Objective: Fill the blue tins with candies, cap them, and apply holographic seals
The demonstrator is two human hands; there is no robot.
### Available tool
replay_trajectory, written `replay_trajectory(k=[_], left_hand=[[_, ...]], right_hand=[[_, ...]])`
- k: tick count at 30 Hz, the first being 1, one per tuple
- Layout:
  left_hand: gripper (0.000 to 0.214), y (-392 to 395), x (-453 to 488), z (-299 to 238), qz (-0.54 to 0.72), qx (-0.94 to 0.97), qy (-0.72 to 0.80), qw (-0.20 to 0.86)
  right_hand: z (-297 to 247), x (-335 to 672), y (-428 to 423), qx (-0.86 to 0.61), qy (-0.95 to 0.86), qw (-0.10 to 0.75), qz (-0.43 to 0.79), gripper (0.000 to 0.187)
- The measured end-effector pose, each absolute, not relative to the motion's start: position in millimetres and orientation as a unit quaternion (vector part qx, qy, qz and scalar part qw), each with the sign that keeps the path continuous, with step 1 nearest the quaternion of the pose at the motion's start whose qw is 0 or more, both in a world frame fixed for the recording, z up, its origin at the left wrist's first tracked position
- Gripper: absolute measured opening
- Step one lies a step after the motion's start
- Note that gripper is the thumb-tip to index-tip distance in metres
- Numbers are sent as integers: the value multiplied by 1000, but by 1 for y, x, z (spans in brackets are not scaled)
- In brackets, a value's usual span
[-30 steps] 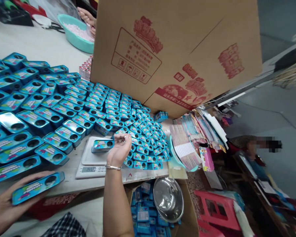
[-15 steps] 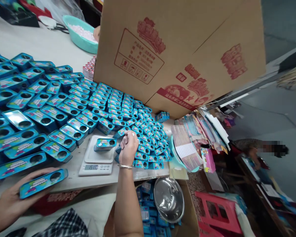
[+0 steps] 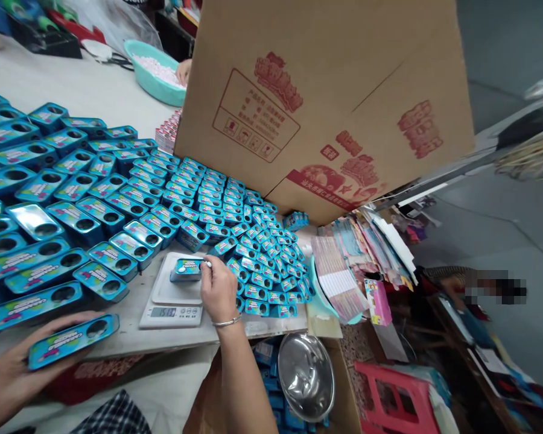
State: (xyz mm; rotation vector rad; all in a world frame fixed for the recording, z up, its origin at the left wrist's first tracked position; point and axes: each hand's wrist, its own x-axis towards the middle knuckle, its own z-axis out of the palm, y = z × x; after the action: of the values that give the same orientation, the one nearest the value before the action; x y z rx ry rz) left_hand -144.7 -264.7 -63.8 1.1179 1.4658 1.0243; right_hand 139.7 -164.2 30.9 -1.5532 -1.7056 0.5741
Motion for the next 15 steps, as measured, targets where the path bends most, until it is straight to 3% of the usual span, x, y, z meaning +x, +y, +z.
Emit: replay_trajectory(k=[7, 11, 15], left_hand=[[56, -264, -149, -70, 421, 481, 586, 498], [55, -263, -154, -77, 410, 506, 574, 497], [58, -265, -151, -73, 414, 498, 574, 501]], right_hand=[[36, 150, -164, -624, -592, 416, 295, 31], [67, 158, -158, -619, -569, 474, 261, 26], [86, 160, -157, -605, -582, 481, 252, 25]])
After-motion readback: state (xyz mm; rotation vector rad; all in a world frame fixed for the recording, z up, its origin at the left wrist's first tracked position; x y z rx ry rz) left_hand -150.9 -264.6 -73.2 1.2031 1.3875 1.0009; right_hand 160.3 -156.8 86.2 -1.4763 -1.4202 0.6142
